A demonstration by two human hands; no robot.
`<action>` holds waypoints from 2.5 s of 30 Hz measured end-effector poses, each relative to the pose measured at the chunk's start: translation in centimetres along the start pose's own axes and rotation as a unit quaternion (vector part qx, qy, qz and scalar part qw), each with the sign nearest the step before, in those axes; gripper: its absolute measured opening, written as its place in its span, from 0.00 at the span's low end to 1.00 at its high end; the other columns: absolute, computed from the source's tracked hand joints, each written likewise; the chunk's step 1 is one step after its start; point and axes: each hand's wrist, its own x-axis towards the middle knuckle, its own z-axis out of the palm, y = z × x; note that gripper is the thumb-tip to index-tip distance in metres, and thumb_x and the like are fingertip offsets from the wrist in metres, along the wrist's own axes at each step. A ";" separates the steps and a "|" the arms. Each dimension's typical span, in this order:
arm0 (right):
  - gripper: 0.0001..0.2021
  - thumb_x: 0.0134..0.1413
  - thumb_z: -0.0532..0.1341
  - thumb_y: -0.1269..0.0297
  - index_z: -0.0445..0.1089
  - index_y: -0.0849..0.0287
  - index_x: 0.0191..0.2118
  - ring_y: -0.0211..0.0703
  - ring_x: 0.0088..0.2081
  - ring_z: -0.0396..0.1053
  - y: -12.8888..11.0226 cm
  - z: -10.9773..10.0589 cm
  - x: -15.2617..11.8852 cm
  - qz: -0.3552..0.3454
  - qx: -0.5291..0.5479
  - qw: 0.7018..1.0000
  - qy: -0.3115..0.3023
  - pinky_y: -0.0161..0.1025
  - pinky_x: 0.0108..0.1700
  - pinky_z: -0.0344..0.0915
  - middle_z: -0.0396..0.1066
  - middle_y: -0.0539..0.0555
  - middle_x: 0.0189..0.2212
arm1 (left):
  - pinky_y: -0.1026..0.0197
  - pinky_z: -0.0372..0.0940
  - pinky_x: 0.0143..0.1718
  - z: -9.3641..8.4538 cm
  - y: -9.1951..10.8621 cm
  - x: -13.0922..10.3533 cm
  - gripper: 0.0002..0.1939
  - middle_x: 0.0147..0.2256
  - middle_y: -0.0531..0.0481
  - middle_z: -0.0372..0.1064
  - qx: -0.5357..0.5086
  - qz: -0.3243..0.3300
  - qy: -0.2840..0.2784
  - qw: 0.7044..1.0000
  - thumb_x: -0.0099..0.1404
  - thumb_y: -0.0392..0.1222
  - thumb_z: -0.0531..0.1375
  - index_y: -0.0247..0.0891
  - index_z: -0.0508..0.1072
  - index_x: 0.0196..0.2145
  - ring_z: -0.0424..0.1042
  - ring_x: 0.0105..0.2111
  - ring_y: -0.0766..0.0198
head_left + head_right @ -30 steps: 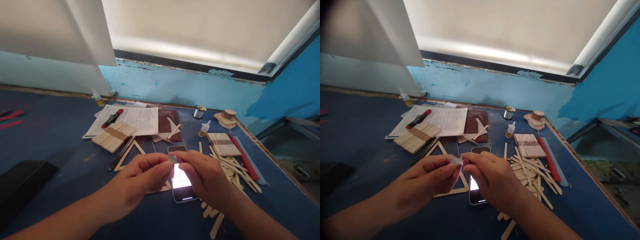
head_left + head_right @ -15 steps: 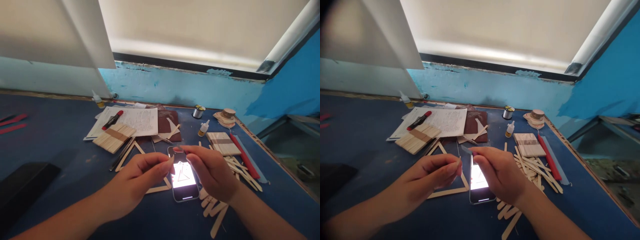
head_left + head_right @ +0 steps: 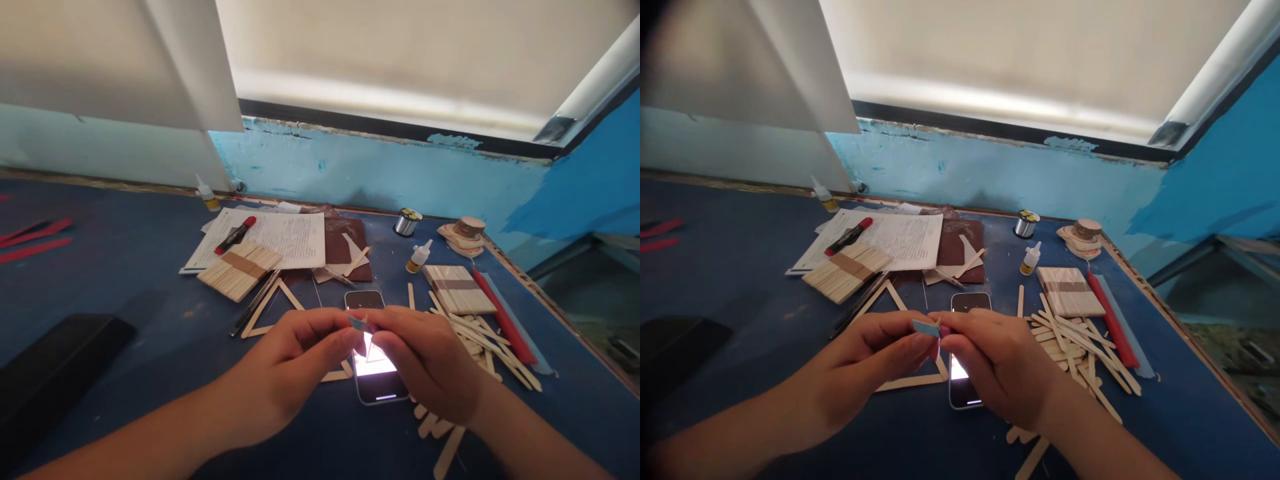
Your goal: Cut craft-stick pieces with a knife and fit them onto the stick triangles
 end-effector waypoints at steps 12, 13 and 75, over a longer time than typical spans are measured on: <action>0.13 0.72 0.56 0.64 0.75 0.63 0.50 0.40 0.40 0.77 0.8 0.0 0.6 -0.020 -0.073 0.996 0.053 0.36 0.44 0.71 0.80 0.56 0.40 | 0.63 0.51 0.29 -0.8 -1.4 0.3 0.14 0.27 0.55 0.59 -0.063 -0.035 0.003 0.997 0.70 0.51 0.63 0.39 0.77 0.33 0.53 0.27 0.68; 0.13 0.72 0.56 0.63 0.75 0.62 0.50 0.40 0.40 0.77 1.2 -0.2 0.7 0.003 -0.076 0.995 0.064 0.36 0.44 0.71 0.80 0.56 0.40 | 0.63 0.52 0.29 -0.7 -1.2 0.1 0.14 0.27 0.54 0.60 -0.065 -0.032 -0.011 0.997 0.69 0.52 0.63 0.39 0.77 0.32 0.54 0.27 0.67; 0.17 0.70 0.57 0.68 0.69 0.56 0.61 0.40 0.48 0.77 -0.2 0.5 -0.6 -0.002 0.009 1.000 0.003 0.36 0.49 0.73 0.79 0.54 0.51 | 0.63 0.44 0.23 0.5 -1.2 -0.2 0.19 0.22 0.59 0.49 -0.091 -0.035 -0.043 0.994 0.77 0.51 0.53 0.35 0.72 0.33 0.49 0.22 0.70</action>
